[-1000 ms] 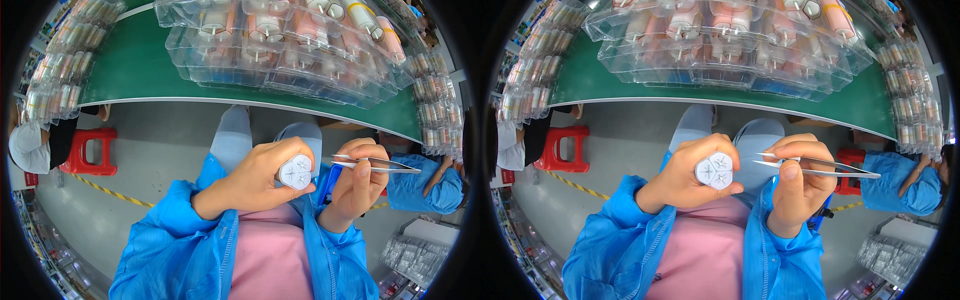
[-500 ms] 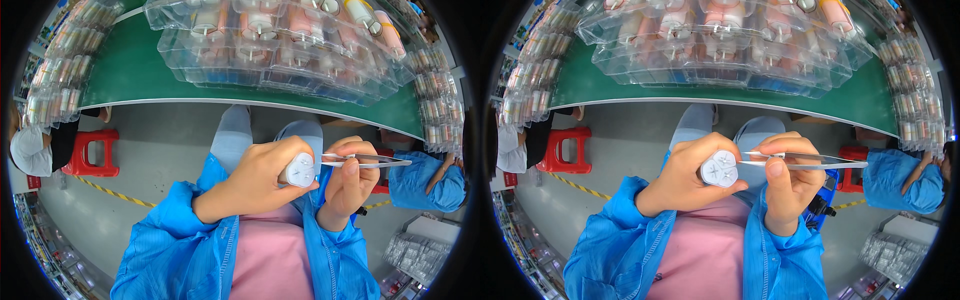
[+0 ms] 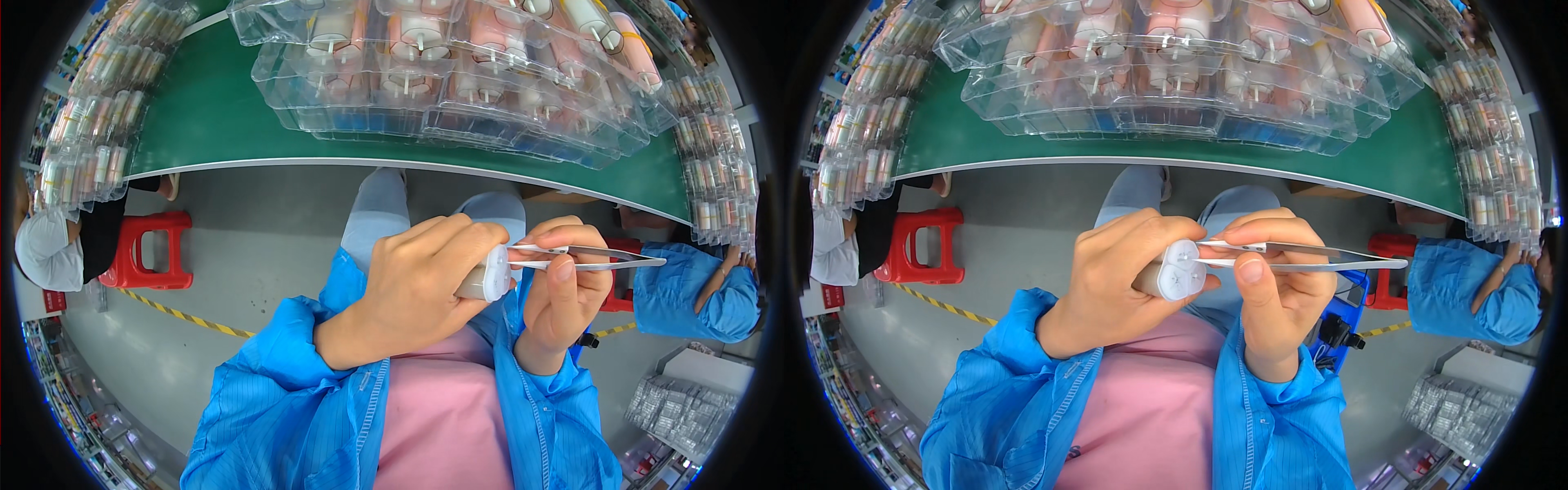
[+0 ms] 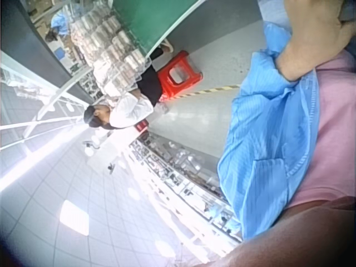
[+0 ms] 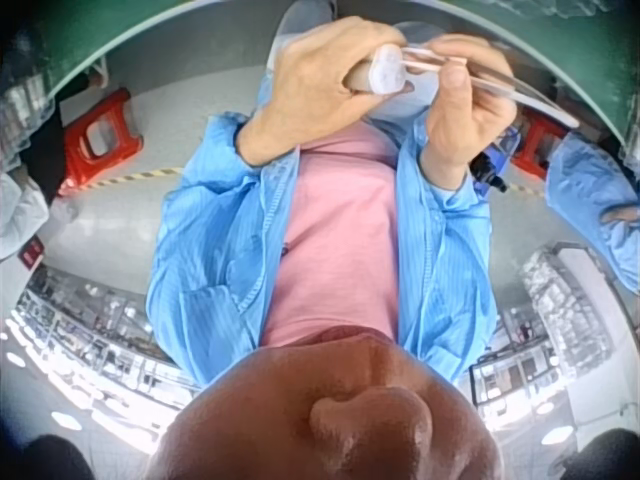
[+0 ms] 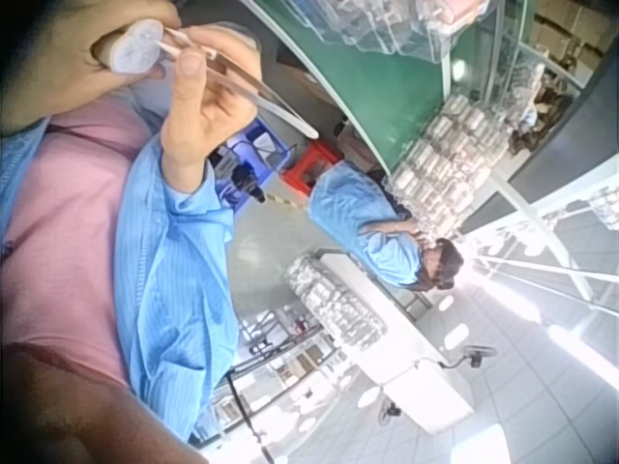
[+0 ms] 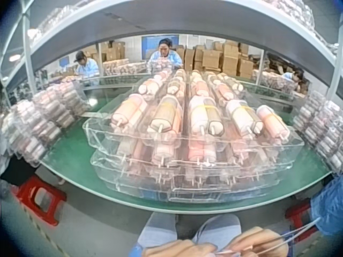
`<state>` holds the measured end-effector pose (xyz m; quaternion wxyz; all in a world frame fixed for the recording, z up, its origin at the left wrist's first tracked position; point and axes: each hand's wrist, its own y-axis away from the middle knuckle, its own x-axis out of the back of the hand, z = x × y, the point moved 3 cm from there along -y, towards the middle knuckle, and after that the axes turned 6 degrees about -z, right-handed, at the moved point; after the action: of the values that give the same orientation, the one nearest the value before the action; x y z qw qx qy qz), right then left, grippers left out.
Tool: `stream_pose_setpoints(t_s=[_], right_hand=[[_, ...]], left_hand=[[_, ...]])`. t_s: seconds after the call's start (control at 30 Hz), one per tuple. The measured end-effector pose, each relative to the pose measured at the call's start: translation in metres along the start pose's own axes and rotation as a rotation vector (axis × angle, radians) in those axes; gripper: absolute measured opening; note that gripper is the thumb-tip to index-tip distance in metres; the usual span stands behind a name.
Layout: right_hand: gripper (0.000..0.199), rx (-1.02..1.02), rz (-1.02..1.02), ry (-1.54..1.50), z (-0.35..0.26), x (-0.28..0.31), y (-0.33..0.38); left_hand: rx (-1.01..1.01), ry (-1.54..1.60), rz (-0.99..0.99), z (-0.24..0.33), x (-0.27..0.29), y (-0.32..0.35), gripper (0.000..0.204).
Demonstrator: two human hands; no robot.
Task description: Assembling small plastic products using tweezers in a factory production setting.
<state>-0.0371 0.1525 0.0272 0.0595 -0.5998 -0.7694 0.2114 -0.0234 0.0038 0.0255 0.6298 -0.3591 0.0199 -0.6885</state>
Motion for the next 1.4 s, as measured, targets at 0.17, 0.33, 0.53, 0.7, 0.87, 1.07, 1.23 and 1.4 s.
stream_pose_setpoints(t_s=[0.17,0.33,0.53,0.7,0.87,1.07,1.23,1.4], right_hand=[[0.022,0.003,-0.001,0.029,0.002,0.001,0.001],[0.022,-0.003,-0.004,0.014,0.002,0.0,0.001],[0.022,0.002,-0.01,0.002,0.002,0.001,0.0],[0.021,0.007,-0.023,-0.028,0.001,0.0,-0.001],[0.021,0.001,-0.022,-0.007,0.006,0.004,0.0],[0.023,0.016,-0.025,-0.068,0.004,0.002,-0.004],[0.024,0.02,-0.032,-0.075,0.004,0.003,-0.003],[0.025,0.006,-0.031,-0.086,0.004,0.004,-0.002]], left_hand=[[0.006,-0.03,0.004,-0.002,0.0,0.001,0.035],[0.011,-0.037,0.013,0.0,0.0,0.001,0.035],[0.011,-0.004,0.021,-0.001,0.0,0.0,0.034],[0.016,0.014,0.024,-0.001,-0.002,0.0,0.033],[0.041,0.005,0.004,0.0,-0.001,-0.002,0.033],[0.326,0.53,-0.191,-0.004,-0.001,-0.002,0.033],[0.402,0.845,-0.194,-0.011,-0.01,0.003,0.033],[0.465,0.936,-0.182,-0.013,-0.012,0.005,0.032]])
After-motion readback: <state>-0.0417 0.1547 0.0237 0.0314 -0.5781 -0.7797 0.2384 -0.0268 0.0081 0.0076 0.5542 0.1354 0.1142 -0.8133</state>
